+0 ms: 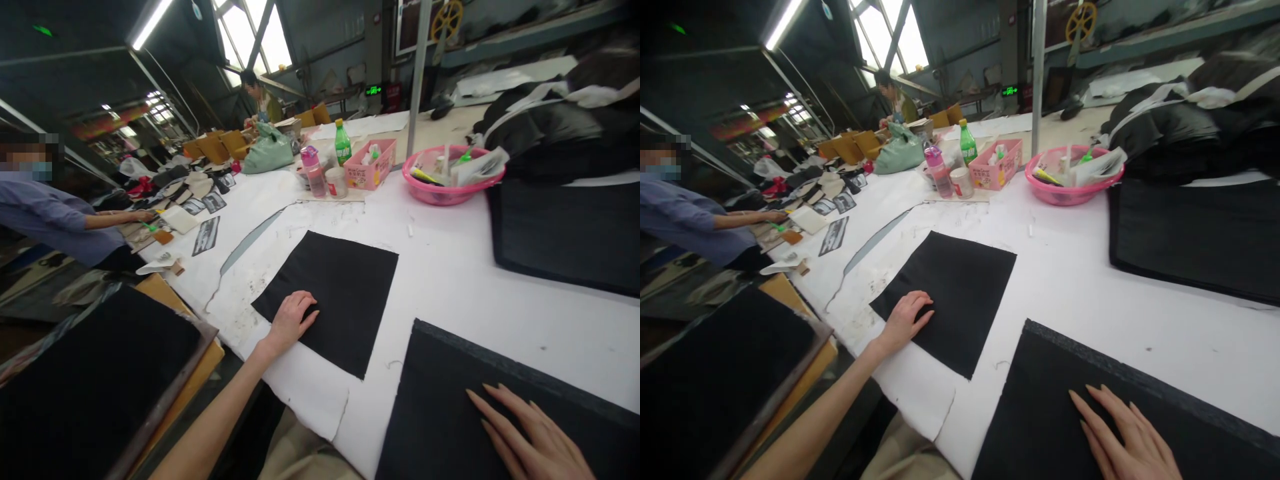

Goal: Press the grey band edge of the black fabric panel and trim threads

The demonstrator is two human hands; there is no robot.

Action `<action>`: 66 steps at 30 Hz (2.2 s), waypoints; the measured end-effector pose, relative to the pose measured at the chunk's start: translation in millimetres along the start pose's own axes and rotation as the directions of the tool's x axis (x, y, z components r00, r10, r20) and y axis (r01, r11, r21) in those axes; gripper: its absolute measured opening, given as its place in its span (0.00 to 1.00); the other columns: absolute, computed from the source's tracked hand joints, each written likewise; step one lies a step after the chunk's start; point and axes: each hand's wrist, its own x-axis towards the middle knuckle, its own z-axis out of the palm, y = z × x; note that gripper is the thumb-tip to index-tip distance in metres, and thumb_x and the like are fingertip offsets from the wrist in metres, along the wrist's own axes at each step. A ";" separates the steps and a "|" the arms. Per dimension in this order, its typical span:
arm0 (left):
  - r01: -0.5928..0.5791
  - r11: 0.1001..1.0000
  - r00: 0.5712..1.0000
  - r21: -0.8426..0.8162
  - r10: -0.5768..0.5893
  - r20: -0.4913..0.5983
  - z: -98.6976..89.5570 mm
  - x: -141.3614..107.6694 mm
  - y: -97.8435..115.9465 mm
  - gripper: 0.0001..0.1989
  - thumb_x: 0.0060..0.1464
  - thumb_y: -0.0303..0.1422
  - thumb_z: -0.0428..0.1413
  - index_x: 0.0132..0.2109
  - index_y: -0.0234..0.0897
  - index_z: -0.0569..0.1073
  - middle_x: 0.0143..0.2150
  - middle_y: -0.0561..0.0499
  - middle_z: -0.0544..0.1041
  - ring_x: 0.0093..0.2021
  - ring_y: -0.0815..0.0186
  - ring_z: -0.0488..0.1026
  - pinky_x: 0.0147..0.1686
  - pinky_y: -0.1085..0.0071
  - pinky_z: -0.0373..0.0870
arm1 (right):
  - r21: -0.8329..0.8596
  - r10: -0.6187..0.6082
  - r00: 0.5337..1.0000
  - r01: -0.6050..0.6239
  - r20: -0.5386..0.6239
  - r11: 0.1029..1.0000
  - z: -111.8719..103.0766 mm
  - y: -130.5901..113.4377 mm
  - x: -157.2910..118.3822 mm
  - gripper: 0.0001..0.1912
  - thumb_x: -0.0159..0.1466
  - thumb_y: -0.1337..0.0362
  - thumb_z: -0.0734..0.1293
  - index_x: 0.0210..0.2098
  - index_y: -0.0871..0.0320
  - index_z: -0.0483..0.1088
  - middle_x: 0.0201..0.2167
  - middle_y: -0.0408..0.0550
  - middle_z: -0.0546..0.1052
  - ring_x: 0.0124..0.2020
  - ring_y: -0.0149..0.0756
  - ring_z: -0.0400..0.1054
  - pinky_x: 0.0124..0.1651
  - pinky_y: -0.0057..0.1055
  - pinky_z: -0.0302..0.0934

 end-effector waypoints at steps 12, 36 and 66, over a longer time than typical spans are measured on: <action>-0.461 0.791 0.813 -0.404 0.558 0.166 26.6 -38.9 186.3 0.23 0.57 0.49 0.58 0.52 0.39 0.69 0.48 0.47 0.73 0.50 0.61 0.68 0.51 0.64 0.64 | -0.232 0.028 0.999 -0.034 -0.031 0.972 -15.3 -34.7 3.8 0.23 0.73 0.58 0.51 0.64 0.51 0.58 0.63 0.49 0.61 0.62 0.47 0.58 0.60 0.48 0.57; -0.514 0.768 0.799 -0.381 0.591 0.113 41.3 -87.2 188.6 0.24 0.54 0.52 0.59 0.50 0.41 0.70 0.45 0.48 0.73 0.48 0.59 0.68 0.49 0.63 0.62 | -0.090 0.030 0.966 -0.007 0.257 0.996 -54.4 -90.7 13.3 0.21 0.45 0.73 0.77 0.35 0.54 0.68 0.30 0.42 0.74 0.32 0.42 0.71 0.29 0.33 0.68; -0.574 0.814 0.817 -0.088 0.576 0.003 57.3 -89.8 198.9 0.16 0.61 0.33 0.55 0.56 0.41 0.70 0.50 0.48 0.71 0.51 0.59 0.65 0.52 0.59 0.59 | 0.198 0.208 0.975 -0.220 0.081 0.955 -19.2 -61.1 78.7 0.09 0.63 0.66 0.70 0.39 0.54 0.65 0.37 0.43 0.69 0.40 0.43 0.61 0.43 0.41 0.56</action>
